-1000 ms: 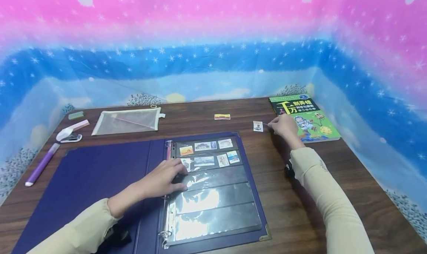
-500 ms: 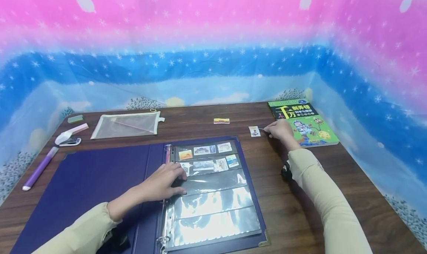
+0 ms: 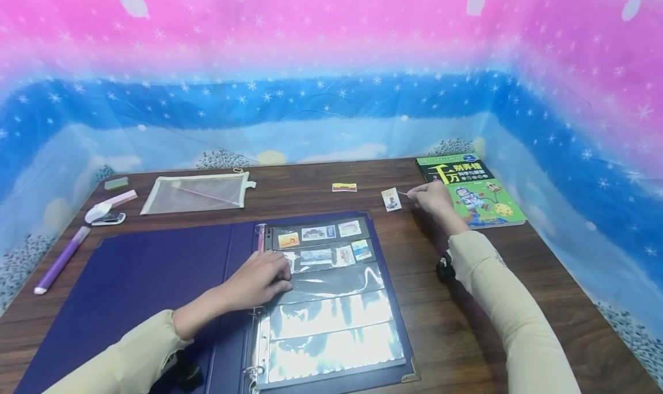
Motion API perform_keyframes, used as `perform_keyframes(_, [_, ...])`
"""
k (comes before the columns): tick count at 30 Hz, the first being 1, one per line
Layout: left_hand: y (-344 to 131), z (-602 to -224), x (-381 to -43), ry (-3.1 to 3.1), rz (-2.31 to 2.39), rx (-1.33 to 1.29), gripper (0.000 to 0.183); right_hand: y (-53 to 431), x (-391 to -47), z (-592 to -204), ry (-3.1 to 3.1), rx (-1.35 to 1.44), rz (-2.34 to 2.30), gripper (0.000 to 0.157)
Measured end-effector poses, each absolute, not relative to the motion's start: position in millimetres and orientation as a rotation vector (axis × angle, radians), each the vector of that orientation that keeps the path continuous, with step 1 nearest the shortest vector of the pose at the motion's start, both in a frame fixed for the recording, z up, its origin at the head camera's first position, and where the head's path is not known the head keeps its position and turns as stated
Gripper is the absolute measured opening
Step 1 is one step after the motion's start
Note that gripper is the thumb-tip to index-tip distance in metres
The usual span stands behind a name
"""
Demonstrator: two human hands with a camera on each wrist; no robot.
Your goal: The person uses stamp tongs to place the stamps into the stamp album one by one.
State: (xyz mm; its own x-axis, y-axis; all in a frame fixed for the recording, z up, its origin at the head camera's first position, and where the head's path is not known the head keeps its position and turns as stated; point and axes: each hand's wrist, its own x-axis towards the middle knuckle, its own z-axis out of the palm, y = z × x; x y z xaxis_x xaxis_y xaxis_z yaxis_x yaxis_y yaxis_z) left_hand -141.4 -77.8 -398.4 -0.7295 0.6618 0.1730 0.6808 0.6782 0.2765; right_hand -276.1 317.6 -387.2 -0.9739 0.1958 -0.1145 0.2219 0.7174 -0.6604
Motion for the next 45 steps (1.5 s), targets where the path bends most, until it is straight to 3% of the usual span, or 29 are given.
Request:
perform_keyframes(8, [-75, -393, -140, -2.634, -0.082, -1.222, 0.015, 272, -256, -351, 2.837, 0.203, -1.239, 0.035])
perform_keyframes(13, [-75, -391, -146, -2.78, -0.284, -1.183, 0.014, 226, -244, -345, 2.719, 0.086, -1.369, 0.031])
perform_keyframes(22, [-79, -388, -158, -2.906, -0.609, -1.194, 0.012, 167, -223, -374, 2.512, 0.059, -1.326, 0.026])
perform_keyframes(45, [-83, -397, -161, -2.894, -0.958, -1.118, 0.011, 127, -176, -391, 2.498, 0.054, -1.253, 0.018])
